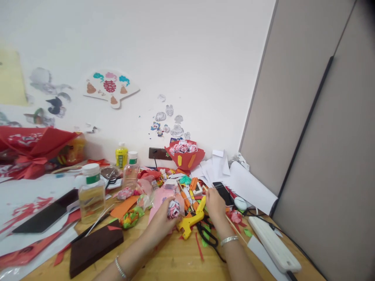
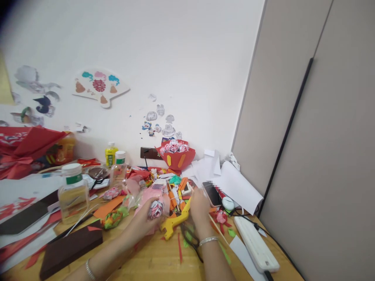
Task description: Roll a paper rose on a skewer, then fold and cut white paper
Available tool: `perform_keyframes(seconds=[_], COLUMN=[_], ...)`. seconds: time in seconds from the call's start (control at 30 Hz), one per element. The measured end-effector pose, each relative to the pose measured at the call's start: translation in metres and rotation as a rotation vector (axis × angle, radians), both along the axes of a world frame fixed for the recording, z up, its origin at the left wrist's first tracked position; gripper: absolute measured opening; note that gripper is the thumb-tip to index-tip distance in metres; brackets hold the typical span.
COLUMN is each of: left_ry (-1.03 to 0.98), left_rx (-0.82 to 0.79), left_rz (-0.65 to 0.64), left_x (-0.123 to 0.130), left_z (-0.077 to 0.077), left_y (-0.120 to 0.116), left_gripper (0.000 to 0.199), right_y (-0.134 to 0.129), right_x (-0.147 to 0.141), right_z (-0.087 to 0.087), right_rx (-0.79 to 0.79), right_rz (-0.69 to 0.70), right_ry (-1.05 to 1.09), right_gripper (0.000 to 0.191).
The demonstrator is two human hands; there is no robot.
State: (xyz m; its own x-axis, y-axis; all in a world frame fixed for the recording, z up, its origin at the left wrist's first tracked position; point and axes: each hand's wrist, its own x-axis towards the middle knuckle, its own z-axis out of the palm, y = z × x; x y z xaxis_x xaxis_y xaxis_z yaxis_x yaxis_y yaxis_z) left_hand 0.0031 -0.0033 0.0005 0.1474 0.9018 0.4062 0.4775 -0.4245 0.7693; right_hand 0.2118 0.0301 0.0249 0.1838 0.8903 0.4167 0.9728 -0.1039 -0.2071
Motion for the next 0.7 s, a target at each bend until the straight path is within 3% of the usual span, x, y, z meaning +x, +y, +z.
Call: perform_keyframes(seconds=[0.13, 0.23, 0.47, 0.7], left_ry=[-0.033, -0.045, -0.039, -0.046], left_rx=[0.016, 0.067, 0.070, 0.067], left_rz=[-0.020, -0.047, -0.086, -0.071], left_x=[0.001, 0.001, 0.002, 0.003], left_z=[0.004, 0.006, 0.005, 0.007], left_y=[-0.001, -0.002, -0.002, -0.004], left_gripper=[0.051, 0.043, 0.038, 0.048], right_y=[-0.019, -0.033, -0.034, -0.032], right_x=[-0.044, -0.065, -0.068, -0.066], right_z=[-0.005, -0.010, -0.013, -0.013], right_rx=[0.268, 0.351, 0.331, 0.327], right_rz=[0.413, 0.557, 0.576, 0.567], right_ry=[-0.020, 0.034, 0.109, 0.105], right_gripper=[0.024, 0.023, 0.020, 0.019])
